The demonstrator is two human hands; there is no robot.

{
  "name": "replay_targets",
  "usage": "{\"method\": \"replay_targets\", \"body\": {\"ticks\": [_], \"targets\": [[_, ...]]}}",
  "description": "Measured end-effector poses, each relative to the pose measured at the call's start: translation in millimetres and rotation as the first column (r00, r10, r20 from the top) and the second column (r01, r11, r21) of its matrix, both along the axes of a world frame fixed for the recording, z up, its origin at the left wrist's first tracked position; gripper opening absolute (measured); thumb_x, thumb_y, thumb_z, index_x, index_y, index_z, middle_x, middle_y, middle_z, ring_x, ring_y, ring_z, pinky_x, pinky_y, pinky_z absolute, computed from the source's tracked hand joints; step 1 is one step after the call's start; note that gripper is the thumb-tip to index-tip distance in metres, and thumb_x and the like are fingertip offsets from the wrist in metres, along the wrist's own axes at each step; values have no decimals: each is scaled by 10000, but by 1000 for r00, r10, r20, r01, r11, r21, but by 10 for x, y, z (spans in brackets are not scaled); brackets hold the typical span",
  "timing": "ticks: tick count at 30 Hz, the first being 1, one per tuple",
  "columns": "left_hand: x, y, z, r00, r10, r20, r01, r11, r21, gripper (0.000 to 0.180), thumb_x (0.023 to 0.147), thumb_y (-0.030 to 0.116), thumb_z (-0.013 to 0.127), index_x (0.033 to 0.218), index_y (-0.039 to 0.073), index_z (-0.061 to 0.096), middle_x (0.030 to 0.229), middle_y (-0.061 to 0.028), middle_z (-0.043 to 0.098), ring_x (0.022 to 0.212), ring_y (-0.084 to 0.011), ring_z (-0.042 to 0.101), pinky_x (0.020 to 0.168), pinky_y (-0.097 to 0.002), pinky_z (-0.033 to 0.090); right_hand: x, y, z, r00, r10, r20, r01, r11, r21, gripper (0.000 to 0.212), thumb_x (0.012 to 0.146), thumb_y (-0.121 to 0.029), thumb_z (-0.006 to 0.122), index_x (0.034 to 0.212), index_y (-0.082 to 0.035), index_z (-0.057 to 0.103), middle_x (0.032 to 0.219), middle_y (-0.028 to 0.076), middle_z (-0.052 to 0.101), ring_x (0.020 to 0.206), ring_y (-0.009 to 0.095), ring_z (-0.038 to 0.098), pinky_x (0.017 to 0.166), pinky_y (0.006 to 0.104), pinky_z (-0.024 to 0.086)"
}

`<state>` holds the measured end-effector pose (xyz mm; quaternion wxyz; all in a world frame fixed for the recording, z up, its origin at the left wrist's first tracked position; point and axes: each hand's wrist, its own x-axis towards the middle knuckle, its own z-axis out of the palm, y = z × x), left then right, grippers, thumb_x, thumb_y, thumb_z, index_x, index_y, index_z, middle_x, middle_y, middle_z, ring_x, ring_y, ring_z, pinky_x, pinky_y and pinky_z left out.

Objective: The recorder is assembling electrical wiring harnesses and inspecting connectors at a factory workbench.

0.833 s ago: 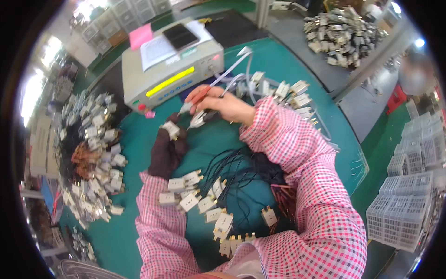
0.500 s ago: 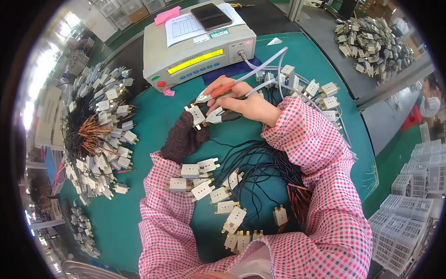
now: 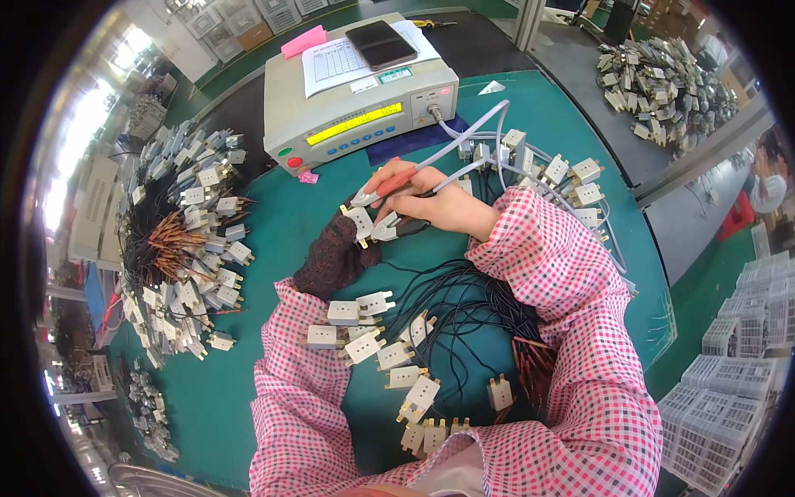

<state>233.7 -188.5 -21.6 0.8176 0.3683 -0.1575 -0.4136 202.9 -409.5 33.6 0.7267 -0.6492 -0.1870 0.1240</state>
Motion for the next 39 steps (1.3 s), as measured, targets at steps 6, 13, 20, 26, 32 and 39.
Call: {"method": "replay_targets", "body": {"ticks": [6, 13, 20, 26, 32, 39], "targets": [[-4, -6, 7, 1000, 0, 19, 0, 1000, 5, 580, 920, 385, 554, 1382, 108, 338, 1132, -38, 531, 860, -114, 519, 672, -260, 466, 44, -45, -19, 990, -18, 141, 37, 990, -139, 243, 882, 0, 469, 1102, -36, 565, 1163, 42, 525, 904, 110, 577, 743, 237, 466], [56, -28, -40, 1000, -16, -15, 16, 1000, 23, 561, 930, 361, 528, 1391, 103, 340, 1130, -38, 529, 839, -116, 513, 665, -263, 457, -28, 25, 93, 996, -88, -16, 87, 994, -60, 246, 851, 17, 444, 1049, -7, 588, 1103, 47, 556, 804, 89, 593, 574, 200, 505], [37, -12, -61, 997, -23, 76, 22, 1000, 14, 602, 895, 407, 583, 1361, 107, 348, 1142, -54, 542, 883, -114, 562, 584, -201, 447, -40, 100, 147, 998, -70, 9, 70, 996, -50, 265, 845, -4, 438, 1078, -23, 564, 1050, 33, 555, 640, 77, 552, 466, 197, 461], [18, 3, -60, 997, -46, 61, 48, 998, -27, 616, 912, 351, 565, 1415, 124, 290, 1141, -49, 533, 861, -136, 559, 666, -272, 490, -96, 80, 137, 991, -89, -101, 90, 996, 9, 258, 843, -10, 448, 1071, -47, 564, 1018, 11, 570, 571, 56, 516, 446, 181, 418], [-15, -37, -9, 994, -12, 105, 14, 1000, -17, 603, 919, 352, 550, 1416, 128, 291, 1183, -53, 519, 948, -145, 553, 687, -272, 501, -32, 91, 60, 996, -78, -53, 81, 996, 47, 264, 842, -1, 454, 1078, -56, 559, 1009, 6, 580, 559, 49, 512, 432, 180, 402], [-4, -84, 81, 996, -14, 91, 14, 1000, -2, 561, 902, 462, 519, 1311, 97, 403, 1097, -65, 563, 876, -164, 571, 675, -288, 498, -71, 84, 114, 987, -70, -145, 84, 992, 92, 272, 838, 11, 459, 1082, -58, 559, 1006, 5, 581, 571, 50, 526, 423, 179, 393]]}}
